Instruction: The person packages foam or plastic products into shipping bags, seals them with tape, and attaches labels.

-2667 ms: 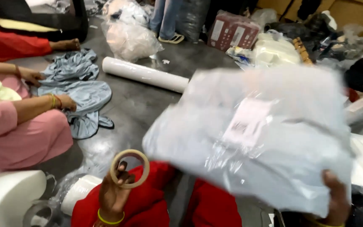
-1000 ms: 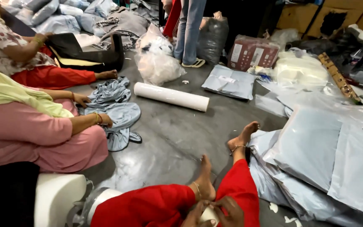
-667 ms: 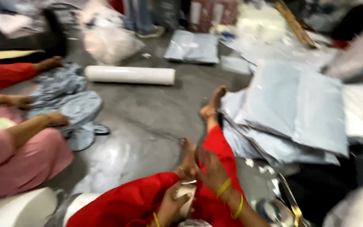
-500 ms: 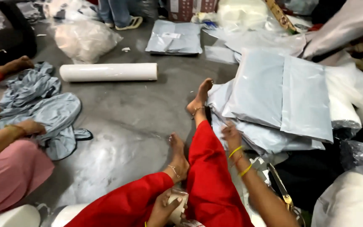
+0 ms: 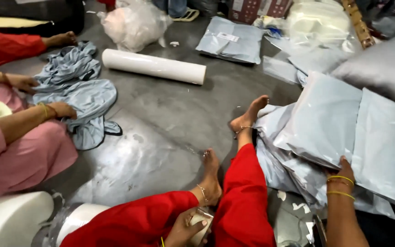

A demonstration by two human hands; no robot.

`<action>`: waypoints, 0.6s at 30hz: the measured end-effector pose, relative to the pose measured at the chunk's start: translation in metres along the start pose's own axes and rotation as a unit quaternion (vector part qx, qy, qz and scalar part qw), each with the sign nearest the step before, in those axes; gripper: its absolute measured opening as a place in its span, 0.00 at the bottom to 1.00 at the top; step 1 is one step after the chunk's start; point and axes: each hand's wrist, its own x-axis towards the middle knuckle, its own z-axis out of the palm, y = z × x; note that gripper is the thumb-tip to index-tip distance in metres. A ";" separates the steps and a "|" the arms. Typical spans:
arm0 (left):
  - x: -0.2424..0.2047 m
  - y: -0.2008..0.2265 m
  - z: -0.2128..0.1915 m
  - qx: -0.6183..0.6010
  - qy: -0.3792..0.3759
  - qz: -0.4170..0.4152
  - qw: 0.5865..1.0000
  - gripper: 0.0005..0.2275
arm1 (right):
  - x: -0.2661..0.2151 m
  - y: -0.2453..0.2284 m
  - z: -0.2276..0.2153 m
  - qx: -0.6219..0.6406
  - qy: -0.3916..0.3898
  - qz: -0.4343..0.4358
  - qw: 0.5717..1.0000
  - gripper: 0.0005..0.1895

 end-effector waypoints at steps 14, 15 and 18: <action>-0.061 0.086 -0.044 0.063 0.390 0.407 0.824 0.10 | -0.580 0.054 0.185 -0.208 -0.703 -0.074 0.676 0.15; -0.066 0.093 -0.041 0.062 0.388 0.405 0.826 0.10 | -0.588 0.040 0.190 -0.210 -0.700 -0.074 0.678 0.15; -0.081 0.108 -0.038 0.004 0.418 0.485 0.769 0.08 | -0.576 0.017 0.202 -0.350 -0.709 0.056 0.609 0.16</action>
